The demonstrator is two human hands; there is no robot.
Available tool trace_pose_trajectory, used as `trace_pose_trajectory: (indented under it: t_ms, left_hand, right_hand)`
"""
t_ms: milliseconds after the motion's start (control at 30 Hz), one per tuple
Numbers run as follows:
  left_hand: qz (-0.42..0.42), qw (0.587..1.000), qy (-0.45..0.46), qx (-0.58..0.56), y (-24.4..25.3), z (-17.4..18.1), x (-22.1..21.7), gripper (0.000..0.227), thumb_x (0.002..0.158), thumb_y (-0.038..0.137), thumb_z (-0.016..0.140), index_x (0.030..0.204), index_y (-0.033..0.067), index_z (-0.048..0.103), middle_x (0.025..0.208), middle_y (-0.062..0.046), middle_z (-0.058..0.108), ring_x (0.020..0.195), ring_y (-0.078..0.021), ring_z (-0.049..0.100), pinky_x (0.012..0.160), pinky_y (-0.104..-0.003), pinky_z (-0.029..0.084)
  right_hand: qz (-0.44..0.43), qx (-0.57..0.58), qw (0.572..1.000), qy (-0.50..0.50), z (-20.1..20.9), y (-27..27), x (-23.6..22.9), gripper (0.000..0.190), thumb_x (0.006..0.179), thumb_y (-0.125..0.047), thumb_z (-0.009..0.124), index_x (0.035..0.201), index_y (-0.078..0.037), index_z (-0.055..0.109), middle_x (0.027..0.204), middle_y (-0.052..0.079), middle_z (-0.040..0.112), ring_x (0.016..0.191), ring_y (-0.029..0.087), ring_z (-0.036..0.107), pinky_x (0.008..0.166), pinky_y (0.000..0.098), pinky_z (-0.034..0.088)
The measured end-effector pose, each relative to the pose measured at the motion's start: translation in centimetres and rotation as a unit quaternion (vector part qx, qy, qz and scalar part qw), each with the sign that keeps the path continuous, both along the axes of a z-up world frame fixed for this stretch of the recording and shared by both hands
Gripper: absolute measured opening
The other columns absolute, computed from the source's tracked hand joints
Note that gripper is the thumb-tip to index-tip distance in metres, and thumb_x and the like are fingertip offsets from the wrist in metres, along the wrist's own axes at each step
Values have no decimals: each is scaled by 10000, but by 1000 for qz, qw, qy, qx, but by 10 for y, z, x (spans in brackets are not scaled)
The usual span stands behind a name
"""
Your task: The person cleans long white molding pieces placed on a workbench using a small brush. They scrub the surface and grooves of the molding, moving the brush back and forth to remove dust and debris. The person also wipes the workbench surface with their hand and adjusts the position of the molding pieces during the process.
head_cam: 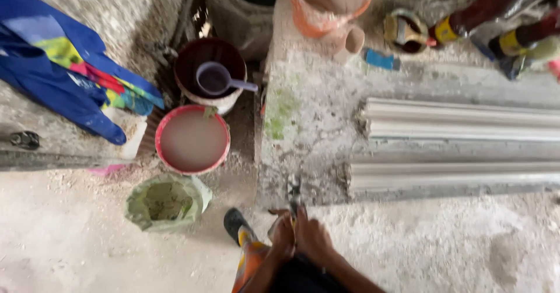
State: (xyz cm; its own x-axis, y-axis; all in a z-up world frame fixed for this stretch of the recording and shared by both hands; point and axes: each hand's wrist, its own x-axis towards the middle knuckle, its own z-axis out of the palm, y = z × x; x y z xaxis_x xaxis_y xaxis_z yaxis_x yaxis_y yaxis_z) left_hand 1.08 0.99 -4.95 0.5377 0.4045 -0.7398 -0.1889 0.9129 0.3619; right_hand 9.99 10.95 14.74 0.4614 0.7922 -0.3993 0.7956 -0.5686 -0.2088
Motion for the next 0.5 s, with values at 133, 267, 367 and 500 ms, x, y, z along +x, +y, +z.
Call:
trace_pose_trajectory:
  t_ms: [133, 267, 367, 500]
  left_hand:
    - [15, 999, -6, -37, -28, 15, -8, 591, 1021, 658, 367, 907, 114, 567, 722, -75, 552, 523, -175, 515, 430, -314, 397]
    - [18, 999, -14, -31, -30, -8, -6, 592, 1033, 657, 383, 888, 107, 546, 719, -73, 539, 524, -169, 516, 426, -306, 411]
    - [-6, 996, 55, 70, -31, -32, 6, 525, 1053, 671, 372, 957, 189, 554, 809, -17, 574, 623, -111, 569, 501, -267, 463]
    - [21, 998, 8, -65, -22, 18, -7, 480, 1008, 632, 379, 949, 175, 512, 784, -64, 570, 588, -154, 583, 480, -305, 451]
  right_hand:
    - [-38, -67, 997, 25, 38, -17, -22, 382, 1066, -319, 424, 1370, -112, 524, 784, 254, 709, 705, 479, 736, 595, 600, 580]
    - [-8, -46, 999, 13, 5, -62, -22, 437, 1008, -283, 456, 1408, -109, 486, 809, 264, 703, 710, 487, 727, 576, 607, 580]
    - [58, -80, 995, 2, -5, -73, -25, 431, 1008, -321, 489, 1394, -128, 473, 803, 284, 695, 751, 494, 698, 622, 624, 546]
    - [93, -59, 993, -37, -15, -50, -19, 311, 1066, -328, 468, 1283, -113, 524, 780, 236, 704, 741, 472, 702, 596, 597, 556]
